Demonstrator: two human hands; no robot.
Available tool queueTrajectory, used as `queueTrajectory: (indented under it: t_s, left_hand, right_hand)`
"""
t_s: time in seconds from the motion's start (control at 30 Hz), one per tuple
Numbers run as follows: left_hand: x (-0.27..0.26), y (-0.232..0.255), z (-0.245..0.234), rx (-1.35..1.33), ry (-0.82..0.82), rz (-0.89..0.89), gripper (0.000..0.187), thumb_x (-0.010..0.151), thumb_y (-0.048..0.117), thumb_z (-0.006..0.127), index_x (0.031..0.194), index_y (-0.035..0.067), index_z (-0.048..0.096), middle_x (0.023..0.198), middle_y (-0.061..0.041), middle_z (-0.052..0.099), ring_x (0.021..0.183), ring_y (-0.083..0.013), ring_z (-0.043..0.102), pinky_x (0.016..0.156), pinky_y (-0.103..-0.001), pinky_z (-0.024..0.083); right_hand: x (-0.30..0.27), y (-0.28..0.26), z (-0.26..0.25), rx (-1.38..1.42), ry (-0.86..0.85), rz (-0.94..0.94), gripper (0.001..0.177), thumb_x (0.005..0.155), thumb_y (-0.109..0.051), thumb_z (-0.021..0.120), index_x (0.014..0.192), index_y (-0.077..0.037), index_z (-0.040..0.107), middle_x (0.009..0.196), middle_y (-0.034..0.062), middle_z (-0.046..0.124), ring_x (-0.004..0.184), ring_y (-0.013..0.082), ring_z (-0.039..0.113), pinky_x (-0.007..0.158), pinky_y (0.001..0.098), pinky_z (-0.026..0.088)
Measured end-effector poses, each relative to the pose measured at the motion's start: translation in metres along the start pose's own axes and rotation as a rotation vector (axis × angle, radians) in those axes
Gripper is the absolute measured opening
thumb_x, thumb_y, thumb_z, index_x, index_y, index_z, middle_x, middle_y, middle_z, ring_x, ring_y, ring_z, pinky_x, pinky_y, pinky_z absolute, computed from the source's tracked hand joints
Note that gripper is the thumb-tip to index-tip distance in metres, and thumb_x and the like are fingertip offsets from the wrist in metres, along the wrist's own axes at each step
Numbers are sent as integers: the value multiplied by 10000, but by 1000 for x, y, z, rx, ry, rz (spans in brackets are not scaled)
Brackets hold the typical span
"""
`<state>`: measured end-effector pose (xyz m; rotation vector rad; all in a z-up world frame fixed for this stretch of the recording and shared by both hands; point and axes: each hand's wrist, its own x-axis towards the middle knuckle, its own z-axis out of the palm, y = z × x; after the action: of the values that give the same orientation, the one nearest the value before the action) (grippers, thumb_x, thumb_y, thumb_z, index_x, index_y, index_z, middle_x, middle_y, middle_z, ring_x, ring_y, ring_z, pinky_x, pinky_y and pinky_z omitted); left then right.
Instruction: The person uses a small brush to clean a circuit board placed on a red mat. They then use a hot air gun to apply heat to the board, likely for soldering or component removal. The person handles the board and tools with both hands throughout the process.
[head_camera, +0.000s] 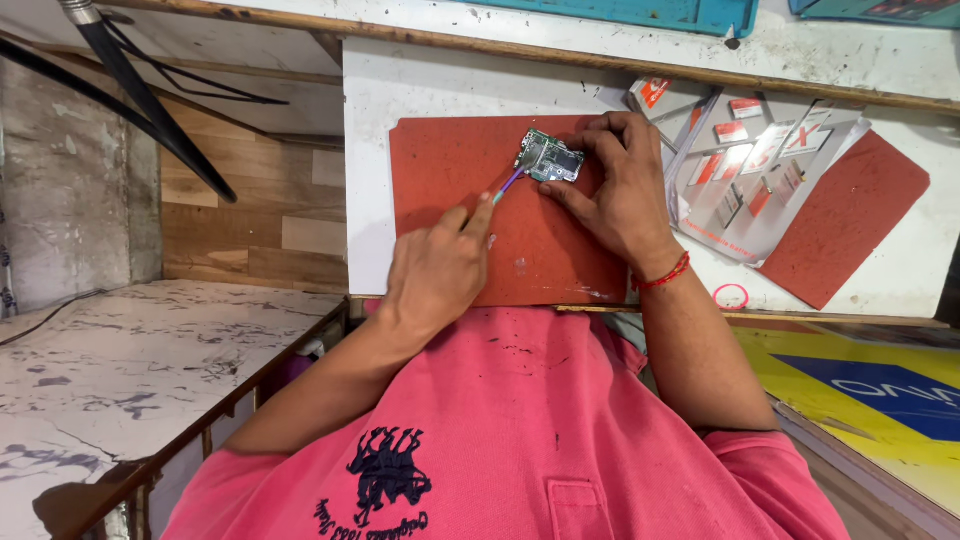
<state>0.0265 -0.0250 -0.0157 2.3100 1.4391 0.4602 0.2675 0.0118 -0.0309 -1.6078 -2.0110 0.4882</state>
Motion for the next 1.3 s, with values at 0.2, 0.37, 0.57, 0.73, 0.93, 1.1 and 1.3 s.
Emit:
queueTrajectory:
  t_s: [0.2, 0.37, 0.57, 0.73, 0.93, 1.1, 1.3]
  left_hand:
    - [31, -4, 12, 32, -9, 2, 444, 886, 23, 614, 1324, -4, 675, 886, -147, 692, 568, -324, 685, 491, -432, 544]
    - [-15, -8, -10, 76, -41, -9, 435, 883, 53, 636, 1311, -17, 673, 876, -163, 685, 513, -295, 669, 454, -406, 535]
    - [14, -7, 7, 67, 45, -17, 451, 895, 49, 640, 1338, -28, 657, 868, -149, 678, 543, -277, 673, 455, -386, 527]
    - [12, -5, 2, 89, 62, 40, 492, 836, 75, 661, 1322, -1, 662, 882, -139, 679, 532, -289, 667, 452, -395, 523]
    - [-9, -7, 3, 27, 39, -36, 442, 889, 76, 662, 1328, 25, 674, 866, -123, 674, 536, -282, 668, 467, -390, 534]
    - [17, -6, 13, 89, 41, 29, 467, 864, 77, 666, 1325, 5, 681, 848, -137, 667, 532, -276, 672, 469, -395, 534]
    - [-9, -6, -3, 63, 20, 49, 360, 918, 115, 655, 1259, 20, 721, 819, -136, 683, 523, -284, 664, 431, -396, 519]
  right_hand:
    - [-4, 8, -12, 61, -74, -78, 493, 820, -113, 883, 1276, -43, 710, 1322, 147, 562, 1276, 357, 519, 1111, 437, 447]
    - [-3, 9, -9, 128, -29, -17, 458, 808, -108, 889, 1222, -22, 712, 1292, 148, 580, 1218, 336, 589, 1063, 409, 505]
    - [-1, 7, -9, 149, 8, -27, 380, 828, -77, 874, 1174, -16, 728, 1237, 149, 591, 1167, 325, 609, 1020, 404, 522]
    - [-3, 8, -1, 49, 76, -81, 360, 854, -119, 889, 1149, -43, 698, 1245, 150, 565, 1189, 348, 557, 1045, 435, 482]
    - [-4, -2, 7, -36, 65, -64, 403, 863, -121, 849, 1245, -85, 724, 1225, 144, 553, 1113, 355, 514, 989, 453, 464]
    - [2, -4, 6, -39, 55, -57, 384, 874, -133, 838, 1240, -111, 726, 1230, 131, 551, 1126, 348, 518, 1004, 454, 460]
    - [1, -1, 4, -26, 54, -78, 374, 875, -124, 822, 1233, -102, 717, 1234, 127, 559, 1135, 354, 517, 1003, 452, 460]
